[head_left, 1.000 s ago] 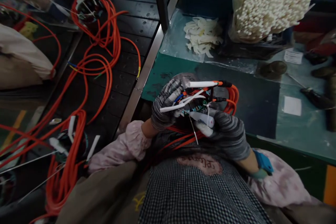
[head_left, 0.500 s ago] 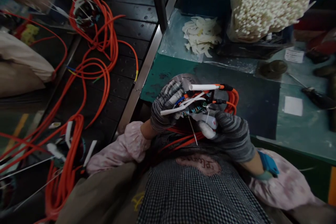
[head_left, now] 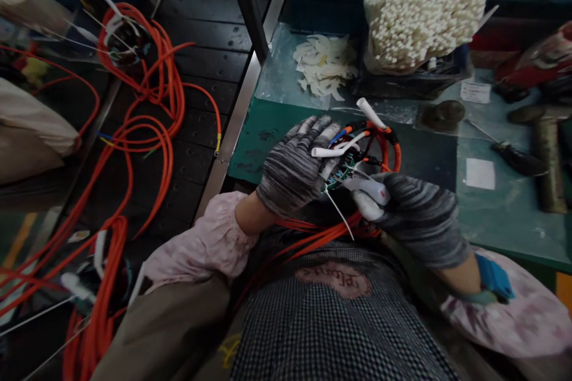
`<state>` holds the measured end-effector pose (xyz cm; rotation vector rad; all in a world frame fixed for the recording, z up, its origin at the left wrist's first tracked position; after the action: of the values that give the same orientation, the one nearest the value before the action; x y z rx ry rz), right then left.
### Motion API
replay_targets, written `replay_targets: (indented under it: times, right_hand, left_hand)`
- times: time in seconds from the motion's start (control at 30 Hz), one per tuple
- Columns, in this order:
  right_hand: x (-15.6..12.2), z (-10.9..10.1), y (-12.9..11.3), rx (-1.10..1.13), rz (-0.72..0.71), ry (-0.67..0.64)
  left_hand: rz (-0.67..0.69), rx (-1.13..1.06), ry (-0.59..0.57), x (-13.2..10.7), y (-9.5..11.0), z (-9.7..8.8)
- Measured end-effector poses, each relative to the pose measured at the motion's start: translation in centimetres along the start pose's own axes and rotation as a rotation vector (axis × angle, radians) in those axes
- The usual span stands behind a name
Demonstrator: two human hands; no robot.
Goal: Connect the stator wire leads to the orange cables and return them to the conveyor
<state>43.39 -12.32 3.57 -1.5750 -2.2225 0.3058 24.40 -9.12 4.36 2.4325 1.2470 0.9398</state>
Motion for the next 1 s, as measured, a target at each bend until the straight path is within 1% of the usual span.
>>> replay_targets:
  times: [0.07, 0.13, 0.2, 0.27, 0.37, 0.43, 0.53, 0.6, 0.7, 0.77, 0.8, 0.9, 0.97, 1.0]
  right_hand:
    - [0.2, -0.5, -0.2, -0.051, -0.059, 0.032]
    - [0.3, -0.8, -0.1, -0.061, -0.088, 0.027]
    - [0.2, -0.8, 0.4, -0.053, -0.073, -0.008]
    - [0.3, -0.7, 1.1, -0.094, -0.049, -0.007]
    - [0.7, -0.6, 1.9, -0.278, -0.011, 0.073]
    - [1.2, -0.1, 2.3, -0.381, 0.016, 0.066]
    - [1.8, 0.8, 2.8, -0.431, 0.046, 0.013]
    - [1.9, 0.9, 2.8, -0.427, 0.040, 0.040]
    - [1.5, 0.6, 2.7, -0.356, 0.002, 0.142]
    - [0.9, 0.4, 2.9, -0.272, 0.022, 0.184]
    - [0.6, 0.3, 3.3, -0.213, 0.058, 0.201]
    - [-0.1, -0.7, 5.3, 0.012, 0.243, 0.274]
    - [0.3, -1.5, 7.4, 0.186, 0.352, 0.315]
    - [0.9, -1.8, 8.6, 0.263, 0.384, 0.331]
  left_hand:
    - [0.025, 0.027, -0.036, 0.6, 0.2, 0.2]
    - [0.020, 0.061, -0.073, 1.0, 0.3, 0.5]
    - [-0.006, 0.082, -0.104, 1.6, 0.2, 0.9]
    - [-0.038, 0.066, -0.145, 2.4, 0.1, 1.3]
    - [-0.113, 0.043, -0.218, 4.1, -0.1, 2.0]
    - [-0.161, 0.057, -0.268, 5.4, -0.2, 2.4]
    - [-0.205, 0.070, -0.364, 7.1, -0.2, 2.8]
    - [-0.224, 0.080, -0.410, 7.8, -0.2, 2.8]
    - [-0.240, 0.096, -0.409, 8.2, -0.3, 2.7]
    - [-0.253, 0.124, -0.376, 8.2, -0.4, 2.6]
    - [-0.261, 0.142, -0.351, 8.1, -0.5, 2.4]
    - [-0.259, 0.149, -0.285, 7.8, -0.6, 2.1]
    - [-0.248, 0.110, -0.223, 7.4, -0.9, 1.7]
    - [-0.245, 0.088, -0.188, 7.1, -1.2, 1.4]
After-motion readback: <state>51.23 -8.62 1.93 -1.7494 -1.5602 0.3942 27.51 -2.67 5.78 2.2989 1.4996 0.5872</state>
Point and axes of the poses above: each hand's wrist, its own x-axis towards the middle knuckle, its own z-axis out of the palm, y = z × x, the point moved 6 cm from there along x, towards the middle knuckle, and after that the axes turned 11 degrees about -x, right-handed, at the moved point
